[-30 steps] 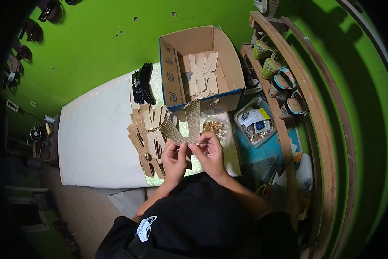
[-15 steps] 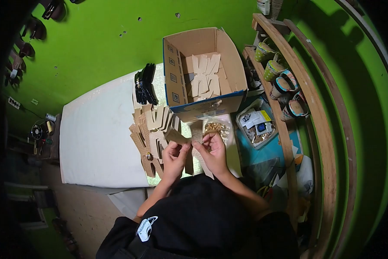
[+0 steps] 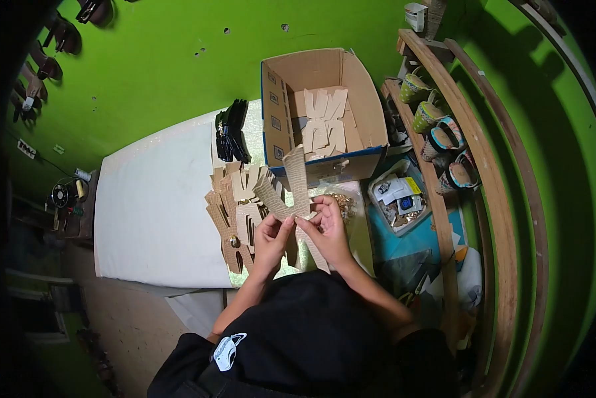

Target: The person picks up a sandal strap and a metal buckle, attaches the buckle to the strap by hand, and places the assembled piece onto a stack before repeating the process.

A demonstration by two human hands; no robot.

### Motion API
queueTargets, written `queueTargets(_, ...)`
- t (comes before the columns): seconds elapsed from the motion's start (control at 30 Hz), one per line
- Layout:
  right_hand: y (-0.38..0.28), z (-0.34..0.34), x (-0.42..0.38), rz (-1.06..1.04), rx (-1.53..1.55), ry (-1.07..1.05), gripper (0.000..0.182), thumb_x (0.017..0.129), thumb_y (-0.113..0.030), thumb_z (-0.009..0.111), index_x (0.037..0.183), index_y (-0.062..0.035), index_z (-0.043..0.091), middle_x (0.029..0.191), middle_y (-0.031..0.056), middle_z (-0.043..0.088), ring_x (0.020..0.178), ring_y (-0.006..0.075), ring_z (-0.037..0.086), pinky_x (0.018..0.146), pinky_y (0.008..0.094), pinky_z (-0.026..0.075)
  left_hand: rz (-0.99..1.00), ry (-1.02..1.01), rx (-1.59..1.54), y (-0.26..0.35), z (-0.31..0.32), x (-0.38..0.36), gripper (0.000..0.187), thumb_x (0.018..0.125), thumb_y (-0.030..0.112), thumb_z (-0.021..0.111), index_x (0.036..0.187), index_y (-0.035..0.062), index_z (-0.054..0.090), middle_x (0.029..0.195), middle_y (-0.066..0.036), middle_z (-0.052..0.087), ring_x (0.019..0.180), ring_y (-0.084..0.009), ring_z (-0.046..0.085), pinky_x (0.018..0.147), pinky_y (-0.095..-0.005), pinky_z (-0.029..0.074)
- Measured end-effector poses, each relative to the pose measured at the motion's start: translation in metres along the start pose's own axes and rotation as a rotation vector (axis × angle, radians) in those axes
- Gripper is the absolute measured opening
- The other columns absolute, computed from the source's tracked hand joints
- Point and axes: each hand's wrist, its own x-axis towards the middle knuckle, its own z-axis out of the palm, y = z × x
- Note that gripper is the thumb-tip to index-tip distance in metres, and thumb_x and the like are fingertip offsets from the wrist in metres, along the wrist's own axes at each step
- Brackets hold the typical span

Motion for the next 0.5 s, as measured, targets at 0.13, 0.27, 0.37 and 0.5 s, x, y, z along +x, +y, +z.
queueTargets(0.13,0.004,-0.013,0.000,0.078,0.037,-0.150,0.023,0.076,-0.001,0.056,0.097,0.0001,0.046,0.085,0.0040,0.055,0.071,0.0042,0.050,0.060,0.0169,0.038,0.017,-0.073,0.052,0.003,-0.004,0.001,0.008,0.080,0.007,0.054,0.080,-0.0014,0.055,0.071,0.002,0.048,0.066,-0.0025,0.043,0.059,-0.0163,0.034)
queueTargets(0.27,0.010,-0.021,-0.001,0.140,0.021,-0.203,0.012,0.078,-0.002,0.054,0.089,0.0007,0.050,0.079,0.0018,0.056,0.070,0.0040,0.050,0.063,0.0173,0.039,-0.022,-0.060,0.046,0.013,0.000,-0.002,0.011,0.080,0.007,0.055,0.085,-0.0021,0.057,0.072,0.000,0.048,0.065,-0.0036,0.045,0.058,-0.0171,0.036)
queueTargets(0.37,0.010,-0.022,-0.001,0.147,-0.021,-0.199,0.007,0.079,-0.004,0.054,0.083,0.0002,0.051,0.075,0.0005,0.055,0.067,0.0035,0.050,0.061,0.0172,0.039,-0.039,-0.061,0.095,0.012,0.000,-0.003,0.012,0.079,0.007,0.055,0.087,-0.0021,0.057,0.073,-0.001,0.048,0.064,-0.0045,0.045,0.057,-0.0178,0.037)
queueTargets(0.5,0.017,-0.019,-0.004,0.131,-0.095,-0.153,0.011,0.078,-0.010,0.057,0.075,-0.0006,0.051,0.067,0.0000,0.054,0.060,0.0028,0.048,0.053,0.0176,0.038,0.080,-0.056,0.258,0.001,-0.006,-0.001,0.010,0.078,0.006,0.056,0.083,-0.0026,0.056,0.071,-0.002,0.047,0.062,-0.0056,0.045,0.056,-0.0183,0.037)
